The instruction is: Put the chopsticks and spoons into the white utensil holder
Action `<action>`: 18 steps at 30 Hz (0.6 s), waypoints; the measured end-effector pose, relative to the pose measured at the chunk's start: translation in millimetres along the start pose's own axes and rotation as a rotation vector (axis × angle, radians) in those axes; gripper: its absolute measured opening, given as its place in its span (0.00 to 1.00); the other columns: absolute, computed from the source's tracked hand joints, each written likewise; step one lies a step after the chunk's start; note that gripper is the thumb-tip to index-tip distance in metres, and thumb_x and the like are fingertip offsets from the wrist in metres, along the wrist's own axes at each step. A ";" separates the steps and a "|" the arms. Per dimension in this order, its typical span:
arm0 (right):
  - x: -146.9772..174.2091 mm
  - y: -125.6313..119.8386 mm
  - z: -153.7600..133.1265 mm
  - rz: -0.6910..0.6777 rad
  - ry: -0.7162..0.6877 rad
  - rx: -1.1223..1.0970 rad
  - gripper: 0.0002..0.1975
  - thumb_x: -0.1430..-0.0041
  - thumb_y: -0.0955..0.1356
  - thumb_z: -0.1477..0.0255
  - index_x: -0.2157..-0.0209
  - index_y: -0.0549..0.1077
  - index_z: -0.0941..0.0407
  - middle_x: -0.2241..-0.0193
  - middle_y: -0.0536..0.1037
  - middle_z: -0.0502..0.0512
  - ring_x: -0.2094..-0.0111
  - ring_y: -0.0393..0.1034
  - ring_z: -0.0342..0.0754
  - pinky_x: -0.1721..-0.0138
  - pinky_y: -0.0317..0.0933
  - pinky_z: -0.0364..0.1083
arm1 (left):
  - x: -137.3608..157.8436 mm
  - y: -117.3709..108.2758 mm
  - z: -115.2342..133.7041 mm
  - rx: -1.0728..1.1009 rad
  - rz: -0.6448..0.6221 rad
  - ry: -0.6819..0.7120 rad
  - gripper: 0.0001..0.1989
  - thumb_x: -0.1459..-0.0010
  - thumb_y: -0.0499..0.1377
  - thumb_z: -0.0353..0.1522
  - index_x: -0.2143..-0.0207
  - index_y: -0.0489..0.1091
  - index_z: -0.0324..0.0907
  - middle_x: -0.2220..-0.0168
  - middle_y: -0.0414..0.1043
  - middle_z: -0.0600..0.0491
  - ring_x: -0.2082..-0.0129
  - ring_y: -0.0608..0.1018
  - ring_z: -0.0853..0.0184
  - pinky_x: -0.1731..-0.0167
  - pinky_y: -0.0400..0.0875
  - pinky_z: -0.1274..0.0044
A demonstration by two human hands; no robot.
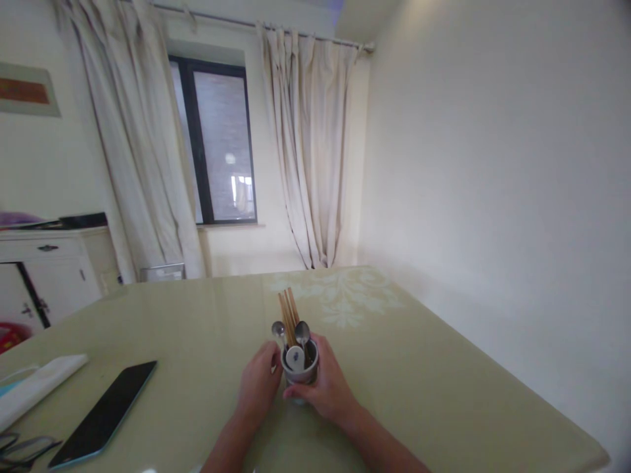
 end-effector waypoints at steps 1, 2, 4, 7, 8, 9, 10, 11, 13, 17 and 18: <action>0.6 3.1 -4.6 -0.038 -0.014 -0.008 0.52 0.59 0.85 0.55 0.37 0.65 0.55 0.44 0.75 0.64 0.44 0.72 0.65 0.41 0.66 0.61 | -0.8 -2.7 0.2 0.030 0.012 0.001 0.04 0.44 0.53 0.30 0.72 0.65 0.46 0.70 0.72 0.53 0.70 0.73 0.64 0.68 0.62 0.76; 0.9 4.6 -8.3 -0.067 -0.025 -0.011 0.51 0.58 0.84 0.54 0.37 0.66 0.55 0.44 0.75 0.64 0.44 0.72 0.65 0.41 0.66 0.61 | -1.5 -5.4 0.7 0.067 0.031 0.005 0.04 0.45 0.54 0.30 0.72 0.67 0.45 0.68 0.74 0.52 0.69 0.74 0.64 0.67 0.63 0.75; 1.1 5.1 -13.6 -0.114 -0.039 -0.012 0.48 0.53 0.82 0.50 0.37 0.67 0.55 0.45 0.76 0.64 0.44 0.72 0.65 0.41 0.65 0.61 | -2.8 -10.0 1.1 0.152 0.072 0.007 0.03 0.46 0.56 0.31 0.71 0.69 0.45 0.67 0.75 0.51 0.68 0.75 0.63 0.65 0.66 0.74; 0.5 2.1 -18.7 -0.160 -0.049 -0.009 0.47 0.49 0.79 0.44 0.36 0.67 0.55 0.45 0.75 0.65 0.44 0.72 0.64 0.40 0.65 0.60 | -6.1 -12.3 -4.1 0.303 0.109 -0.048 0.05 0.48 0.61 0.36 0.69 0.71 0.45 0.72 0.74 0.55 0.72 0.74 0.63 0.69 0.67 0.75; 0.3 1.2 -20.2 -0.174 -0.051 -0.010 0.48 0.49 0.78 0.42 0.36 0.67 0.56 0.44 0.75 0.65 0.44 0.71 0.64 0.40 0.64 0.59 | -7.6 -11.9 -7.3 0.358 0.109 -0.085 0.08 0.48 0.63 0.39 0.68 0.71 0.45 0.75 0.73 0.56 0.74 0.74 0.64 0.72 0.67 0.75; 0.1 0.2 -21.7 -0.185 -0.052 -0.012 0.49 0.49 0.76 0.40 0.35 0.66 0.56 0.44 0.75 0.65 0.43 0.71 0.64 0.40 0.64 0.59 | -8.9 -11.2 -10.3 0.420 0.103 -0.123 0.11 0.49 0.64 0.41 0.67 0.72 0.45 0.76 0.73 0.57 0.76 0.73 0.64 0.73 0.66 0.75; -0.1 -0.6 -23.3 -0.195 -0.054 -0.015 0.50 0.48 0.75 0.38 0.35 0.66 0.56 0.44 0.75 0.65 0.44 0.71 0.64 0.40 0.64 0.59 | -10.2 -10.4 -12.2 0.492 0.091 -0.155 0.15 0.49 0.66 0.45 0.66 0.73 0.44 0.76 0.73 0.57 0.76 0.73 0.65 0.74 0.67 0.76; -0.1 -1.3 -25.1 -0.203 -0.057 -0.019 0.50 0.48 0.73 0.37 0.35 0.67 0.56 0.44 0.75 0.65 0.44 0.71 0.64 0.41 0.65 0.58 | -11.3 -9.4 -12.6 0.571 0.072 -0.174 0.19 0.50 0.67 0.48 0.64 0.73 0.43 0.74 0.75 0.56 0.75 0.75 0.65 0.73 0.69 0.76; -0.2 -2.2 -28.3 -0.211 -0.065 -0.022 0.48 0.45 0.70 0.35 0.36 0.68 0.56 0.47 0.76 0.64 0.47 0.72 0.62 0.43 0.66 0.57 | -12.0 -7.0 -10.2 0.727 0.012 -0.194 0.24 0.50 0.68 0.52 0.63 0.74 0.42 0.70 0.78 0.54 0.71 0.78 0.64 0.69 0.72 0.75; 0.0 -1.8 -31.2 -0.212 -0.083 0.004 0.46 0.43 0.66 0.33 0.40 0.71 0.56 0.51 0.76 0.62 0.52 0.71 0.60 0.48 0.67 0.55 | -7.5 -1.8 -6.4 0.890 -0.100 -0.240 0.26 0.47 0.69 0.55 0.62 0.77 0.40 0.68 0.80 0.53 0.69 0.77 0.67 0.65 0.71 0.76; -0.1 -1.8 -31.0 -0.209 -0.086 0.010 0.46 0.43 0.65 0.32 0.41 0.72 0.56 0.52 0.76 0.62 0.53 0.71 0.59 0.48 0.67 0.55 | -6.2 -1.2 -7.1 0.906 -0.107 -0.254 0.27 0.47 0.69 0.55 0.62 0.78 0.40 0.67 0.80 0.53 0.70 0.76 0.68 0.65 0.71 0.77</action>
Point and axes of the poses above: each hand's wrist, its own x-axis away from the middle knuckle, its own y-axis out of the palm, z = x × y, the point moved 9 cm from there along -x, towards the middle knuckle
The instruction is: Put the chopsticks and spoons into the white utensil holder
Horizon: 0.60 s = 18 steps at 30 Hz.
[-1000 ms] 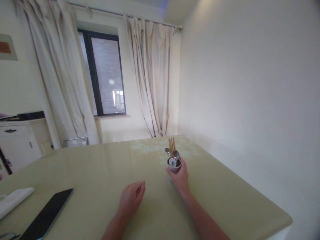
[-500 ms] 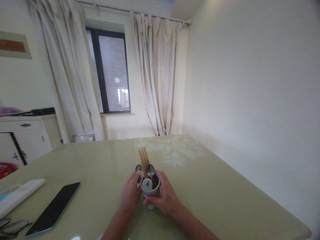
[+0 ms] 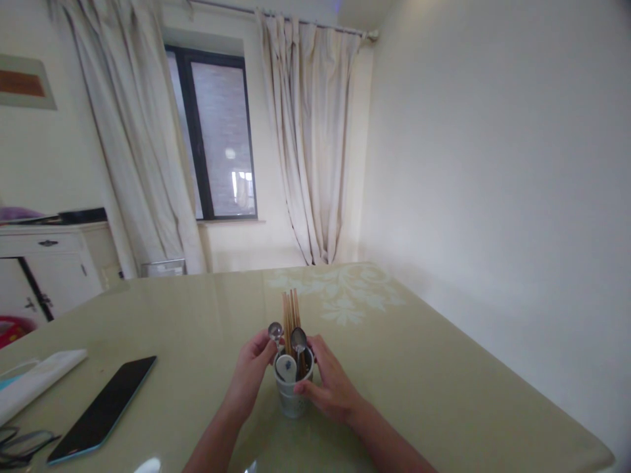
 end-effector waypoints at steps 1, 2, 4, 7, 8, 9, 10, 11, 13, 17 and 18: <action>0.0 -0.1 0.4 0.003 0.000 0.004 0.46 0.43 0.65 0.32 0.41 0.72 0.56 0.52 0.76 0.61 0.53 0.71 0.59 0.49 0.67 0.55 | 0.7 -0.7 -1.1 0.014 0.003 -0.009 0.27 0.47 0.69 0.55 0.61 0.79 0.40 0.67 0.80 0.53 0.70 0.76 0.68 0.65 0.70 0.77; -0.1 -0.2 0.9 0.005 0.001 0.005 0.46 0.43 0.65 0.32 0.42 0.72 0.56 0.53 0.76 0.61 0.54 0.71 0.59 0.50 0.68 0.55 | 1.0 -1.4 -2.1 0.024 0.006 -0.016 0.28 0.48 0.70 0.55 0.60 0.79 0.39 0.67 0.80 0.52 0.70 0.76 0.68 0.65 0.70 0.77; -0.2 -0.2 1.2 0.002 0.001 -0.001 0.46 0.43 0.66 0.32 0.42 0.73 0.56 0.53 0.76 0.61 0.54 0.71 0.59 0.50 0.67 0.55 | 0.9 -2.5 -3.8 0.036 0.008 -0.025 0.29 0.49 0.70 0.55 0.59 0.81 0.39 0.67 0.81 0.51 0.70 0.76 0.68 0.65 0.70 0.77; -0.3 0.3 0.6 -0.011 -0.006 -0.028 0.45 0.44 0.67 0.33 0.41 0.72 0.56 0.52 0.76 0.61 0.53 0.71 0.59 0.50 0.67 0.55 | 0.6 -2.4 -5.2 0.023 -0.002 -0.045 0.29 0.50 0.72 0.54 0.58 0.82 0.39 0.65 0.82 0.50 0.69 0.77 0.67 0.63 0.70 0.76; -0.3 0.2 0.6 -0.012 -0.007 -0.036 0.46 0.44 0.67 0.33 0.41 0.72 0.56 0.52 0.76 0.61 0.53 0.71 0.59 0.50 0.67 0.55 | 0.7 -2.0 -5.1 0.014 -0.008 -0.049 0.29 0.49 0.72 0.53 0.57 0.82 0.39 0.64 0.83 0.49 0.68 0.77 0.66 0.63 0.71 0.76; -0.3 0.4 1.0 -0.014 -0.007 -0.041 0.46 0.43 0.67 0.33 0.40 0.72 0.56 0.52 0.76 0.61 0.53 0.71 0.59 0.50 0.67 0.55 | 1.0 -1.3 -4.7 0.005 -0.014 -0.052 0.29 0.49 0.72 0.53 0.57 0.82 0.39 0.64 0.83 0.49 0.67 0.78 0.66 0.62 0.71 0.76; -0.3 0.6 1.6 -0.017 -0.004 -0.043 0.46 0.43 0.67 0.33 0.40 0.72 0.56 0.52 0.76 0.61 0.53 0.71 0.59 0.50 0.66 0.55 | 1.3 -0.5 -3.9 -0.003 -0.021 -0.052 0.29 0.49 0.72 0.53 0.56 0.82 0.39 0.64 0.83 0.49 0.67 0.78 0.65 0.62 0.71 0.76; -0.3 0.8 2.4 -0.017 -0.001 -0.041 0.46 0.43 0.67 0.33 0.40 0.72 0.56 0.52 0.75 0.61 0.53 0.71 0.59 0.49 0.66 0.55 | 1.7 0.4 -2.8 -0.010 -0.027 -0.051 0.29 0.49 0.71 0.54 0.56 0.82 0.39 0.64 0.83 0.50 0.67 0.79 0.65 0.63 0.71 0.76; -0.3 0.9 3.5 -0.017 0.000 -0.033 0.46 0.44 0.67 0.33 0.41 0.72 0.56 0.52 0.75 0.61 0.53 0.70 0.59 0.49 0.66 0.55 | 2.6 2.8 -0.2 -0.019 -0.042 -0.053 0.30 0.48 0.71 0.54 0.56 0.82 0.39 0.65 0.83 0.50 0.67 0.79 0.64 0.63 0.71 0.76; -0.4 1.7 1.5 -0.028 -0.022 -0.002 0.46 0.45 0.66 0.32 0.44 0.74 0.56 0.54 0.75 0.61 0.53 0.69 0.59 0.50 0.66 0.54 | 6.2 10.5 8.3 -0.001 -0.091 -0.057 0.29 0.50 0.71 0.55 0.58 0.82 0.39 0.64 0.84 0.49 0.64 0.80 0.62 0.61 0.73 0.74; -0.3 2.4 0.4 -0.038 -0.028 0.003 0.45 0.45 0.66 0.32 0.44 0.74 0.56 0.54 0.75 0.60 0.54 0.69 0.59 0.50 0.66 0.54 | 7.5 12.1 10.9 0.011 -0.097 -0.058 0.29 0.50 0.72 0.54 0.58 0.82 0.40 0.63 0.85 0.48 0.63 0.81 0.61 0.60 0.73 0.74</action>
Point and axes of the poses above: each hand's wrist, its own x-axis away from the middle knuckle, its own y-axis out of the palm, z = x × y, the point moved 9 cm from there along -x, towards the middle knuckle
